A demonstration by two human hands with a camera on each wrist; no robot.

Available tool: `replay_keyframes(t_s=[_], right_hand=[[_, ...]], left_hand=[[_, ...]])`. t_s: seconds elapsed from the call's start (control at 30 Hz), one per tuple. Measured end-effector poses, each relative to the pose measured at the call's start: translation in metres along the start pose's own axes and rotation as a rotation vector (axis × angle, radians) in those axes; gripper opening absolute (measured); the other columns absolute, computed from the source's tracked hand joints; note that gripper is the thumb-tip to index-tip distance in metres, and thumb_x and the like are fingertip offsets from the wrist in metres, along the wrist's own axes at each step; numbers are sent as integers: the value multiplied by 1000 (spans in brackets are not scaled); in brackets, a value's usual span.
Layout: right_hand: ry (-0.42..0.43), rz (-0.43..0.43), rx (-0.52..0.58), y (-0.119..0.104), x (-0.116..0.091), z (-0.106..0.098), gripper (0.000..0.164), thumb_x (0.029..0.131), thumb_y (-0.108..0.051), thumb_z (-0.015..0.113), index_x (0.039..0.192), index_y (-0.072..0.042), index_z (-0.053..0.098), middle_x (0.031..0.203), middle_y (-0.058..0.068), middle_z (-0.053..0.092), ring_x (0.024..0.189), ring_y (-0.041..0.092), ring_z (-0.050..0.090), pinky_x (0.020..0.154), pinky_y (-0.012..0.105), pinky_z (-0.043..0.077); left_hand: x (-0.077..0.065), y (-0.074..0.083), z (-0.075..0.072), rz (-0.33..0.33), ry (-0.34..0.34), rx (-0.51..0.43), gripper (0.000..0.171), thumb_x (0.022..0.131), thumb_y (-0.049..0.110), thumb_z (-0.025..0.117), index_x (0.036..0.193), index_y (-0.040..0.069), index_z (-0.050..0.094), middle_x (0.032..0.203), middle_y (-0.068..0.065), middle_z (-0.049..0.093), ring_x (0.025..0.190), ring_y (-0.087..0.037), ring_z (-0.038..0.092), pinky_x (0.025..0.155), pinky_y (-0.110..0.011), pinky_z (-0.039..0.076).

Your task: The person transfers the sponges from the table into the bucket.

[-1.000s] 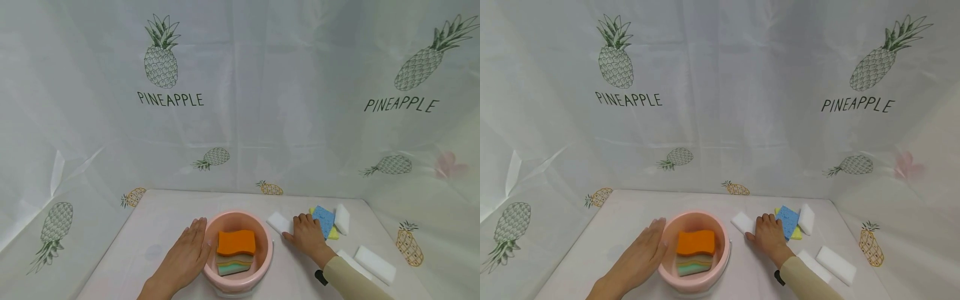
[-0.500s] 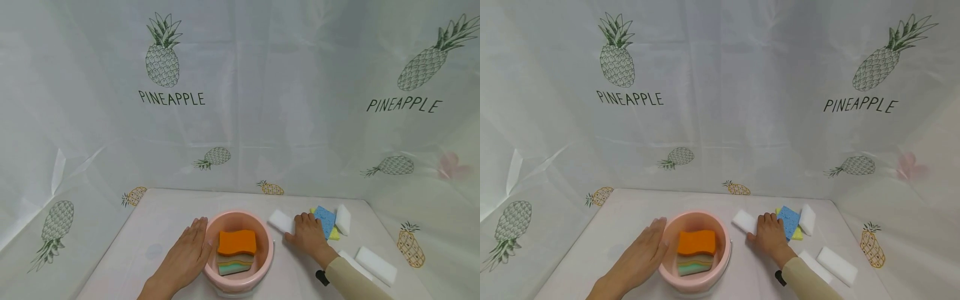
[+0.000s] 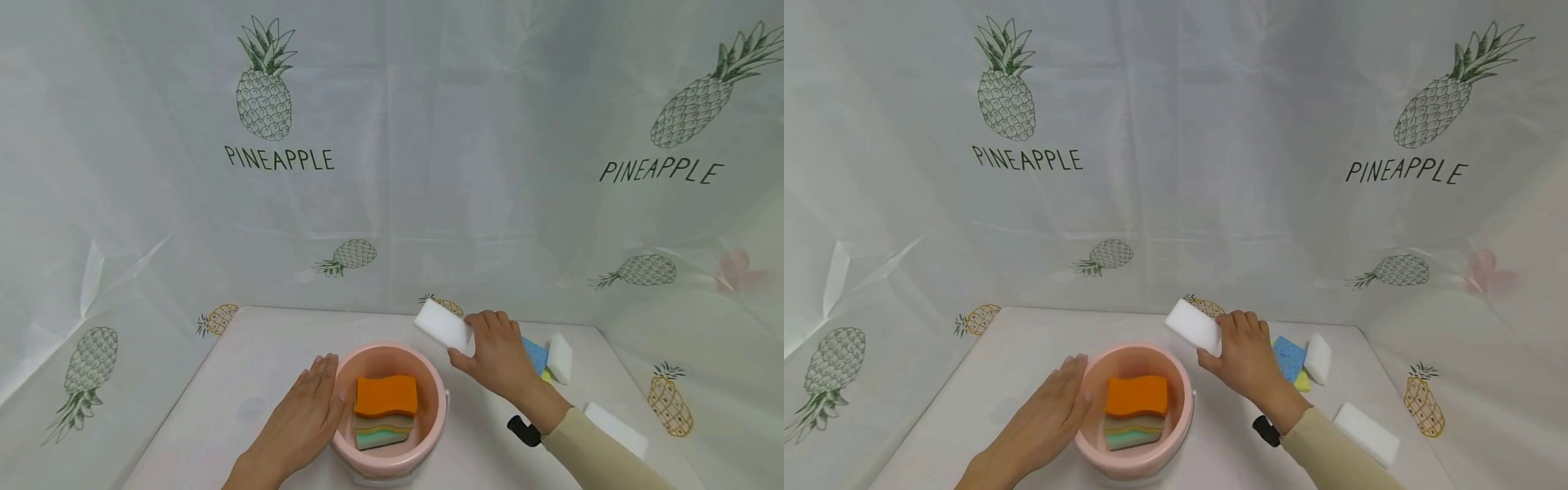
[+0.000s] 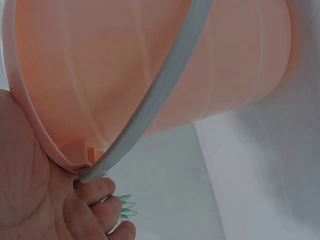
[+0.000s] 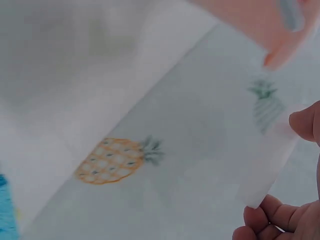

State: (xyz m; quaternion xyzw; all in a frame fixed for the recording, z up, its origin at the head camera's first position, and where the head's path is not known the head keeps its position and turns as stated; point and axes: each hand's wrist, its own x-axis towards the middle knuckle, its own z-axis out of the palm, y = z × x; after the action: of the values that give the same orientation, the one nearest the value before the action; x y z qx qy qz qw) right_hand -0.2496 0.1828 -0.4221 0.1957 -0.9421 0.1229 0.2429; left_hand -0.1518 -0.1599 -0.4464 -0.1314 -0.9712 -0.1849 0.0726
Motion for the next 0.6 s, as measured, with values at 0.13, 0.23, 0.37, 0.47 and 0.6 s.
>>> replay_keyframes(t_s=[0.13,0.23,0.37,0.47,0.6], right_hand=[[-59,-73,10,-27,6,-15,63,84,-47,84,123,-2,65,117,14,66,108,33,55,89,49,44],[-100,-139,10,-44,7,-18,64,85,-51,82,124,-4,64,119,10,65,109,29,53,91,46,43],[-137,-232,-3,-59,7,-15,60,85,-52,81,122,-8,64,116,6,64,108,25,52,90,42,42],[-148,-305,-33,-66,7,-8,57,85,-53,79,119,-10,65,113,3,63,104,22,50,89,40,41],[-161,-394,-87,-71,7,1,56,85,-58,76,116,-12,65,108,1,61,99,19,47,85,37,39]], left_hand=[[0,0,0,-4,-2,-4,63,113,35,46,162,-3,35,168,-18,37,158,-34,33,129,-55,28],[-1,1,0,-6,1,-6,63,113,35,46,162,-3,36,168,-18,37,158,-35,33,129,-55,29],[0,1,0,-5,6,1,63,113,35,46,161,-4,36,168,-19,38,158,-35,33,129,-55,29],[-1,0,0,-1,8,0,63,113,36,45,161,-4,36,168,-19,38,158,-35,33,129,-55,29],[-1,0,1,4,9,-6,63,114,37,44,161,-4,36,168,-19,37,158,-36,33,128,-56,30]])
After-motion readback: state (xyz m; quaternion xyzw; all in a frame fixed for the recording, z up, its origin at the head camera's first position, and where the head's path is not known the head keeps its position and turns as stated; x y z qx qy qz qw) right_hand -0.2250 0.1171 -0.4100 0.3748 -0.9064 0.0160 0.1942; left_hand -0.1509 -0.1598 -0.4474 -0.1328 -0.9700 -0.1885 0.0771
